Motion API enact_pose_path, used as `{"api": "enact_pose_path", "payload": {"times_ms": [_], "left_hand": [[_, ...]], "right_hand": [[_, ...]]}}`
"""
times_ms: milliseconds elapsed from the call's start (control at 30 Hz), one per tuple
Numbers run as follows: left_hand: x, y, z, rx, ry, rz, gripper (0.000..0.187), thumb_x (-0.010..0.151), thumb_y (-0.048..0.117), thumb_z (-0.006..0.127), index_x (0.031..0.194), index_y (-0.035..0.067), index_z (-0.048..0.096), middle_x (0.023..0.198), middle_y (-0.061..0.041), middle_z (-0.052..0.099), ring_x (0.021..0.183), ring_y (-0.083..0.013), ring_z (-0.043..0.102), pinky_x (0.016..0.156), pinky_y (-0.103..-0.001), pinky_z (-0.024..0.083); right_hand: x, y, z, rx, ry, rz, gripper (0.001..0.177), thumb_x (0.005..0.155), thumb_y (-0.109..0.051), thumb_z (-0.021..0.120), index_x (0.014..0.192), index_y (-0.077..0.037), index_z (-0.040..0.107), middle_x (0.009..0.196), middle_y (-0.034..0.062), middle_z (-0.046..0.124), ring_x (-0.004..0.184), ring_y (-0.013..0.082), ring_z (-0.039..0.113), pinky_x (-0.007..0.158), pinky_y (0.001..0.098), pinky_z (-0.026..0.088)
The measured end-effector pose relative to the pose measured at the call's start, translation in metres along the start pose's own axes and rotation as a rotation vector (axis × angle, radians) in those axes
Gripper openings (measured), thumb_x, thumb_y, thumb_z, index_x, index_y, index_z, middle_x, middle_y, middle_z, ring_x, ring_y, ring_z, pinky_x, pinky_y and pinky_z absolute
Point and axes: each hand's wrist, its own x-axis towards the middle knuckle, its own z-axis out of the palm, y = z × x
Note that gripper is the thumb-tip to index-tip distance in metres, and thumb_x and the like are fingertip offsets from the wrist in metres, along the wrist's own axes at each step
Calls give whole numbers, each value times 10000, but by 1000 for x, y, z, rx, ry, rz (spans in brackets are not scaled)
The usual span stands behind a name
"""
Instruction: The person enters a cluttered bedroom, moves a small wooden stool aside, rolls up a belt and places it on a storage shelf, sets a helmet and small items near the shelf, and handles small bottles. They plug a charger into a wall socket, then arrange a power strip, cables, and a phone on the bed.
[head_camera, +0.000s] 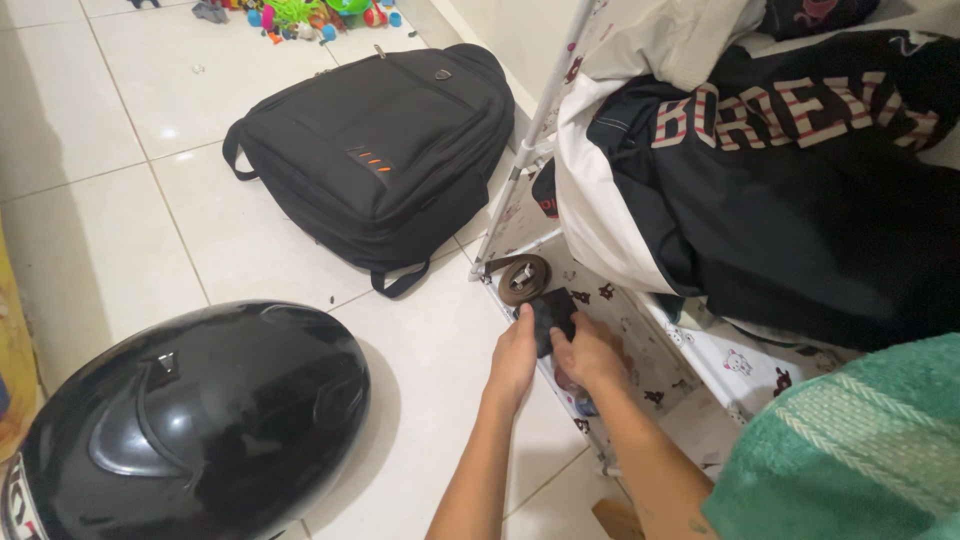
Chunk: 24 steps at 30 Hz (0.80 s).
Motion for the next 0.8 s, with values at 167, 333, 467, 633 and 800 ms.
{"api": "enact_pose_path", "payload": {"times_ms": [167, 333, 467, 633, 800], "left_hand": [[-6, -12, -10, 95, 81, 47, 717, 989, 594, 448, 1278, -25, 668, 1279, -221, 688, 1242, -303, 612, 1073, -358, 421], [-24, -17, -16, 197, 84, -2, 681, 954, 569, 499, 1224, -23, 700, 1214, -243, 734, 1196, -331, 675, 1046, -374, 474], [-40, -24, -24, 294, 89, -10, 630, 891, 516, 603, 1251, 7, 693, 1236, -231, 706, 1210, -340, 654, 1048, -378, 471], [-76, -40, -39, 838, -108, 196, 689, 695, 315, 778, 1319, 49, 657, 1236, -247, 698, 1169, -369, 675, 1012, -400, 506], [-123, -54, -25, 863, -198, -11, 611, 722, 470, 832, 1088, 0, 697, 1113, -225, 731, 1040, -367, 703, 944, -433, 551]], "right_hand": [[-26, 9, -3, -56, -87, 95, 646, 838, -513, 690, 1381, -203, 526, 1330, 186, 574, 1260, 374, 548, 1024, 530, 455], [-43, 29, 11, -26, -136, 27, 448, 814, -311, 722, 1238, -180, 662, 1129, 150, 743, 1106, 340, 707, 968, 442, 550], [-62, 35, 19, 102, 22, -58, 585, 746, -180, 780, 1303, -260, 622, 1125, 125, 741, 1087, 344, 691, 955, 445, 537], [-73, 39, 19, 79, 39, -207, 588, 745, -174, 800, 1299, -303, 653, 1143, 123, 733, 1086, 347, 687, 948, 440, 542], [-74, 45, 31, 106, 46, -197, 610, 753, -187, 805, 1325, -329, 648, 1151, 132, 727, 1089, 350, 688, 953, 440, 549]]}}
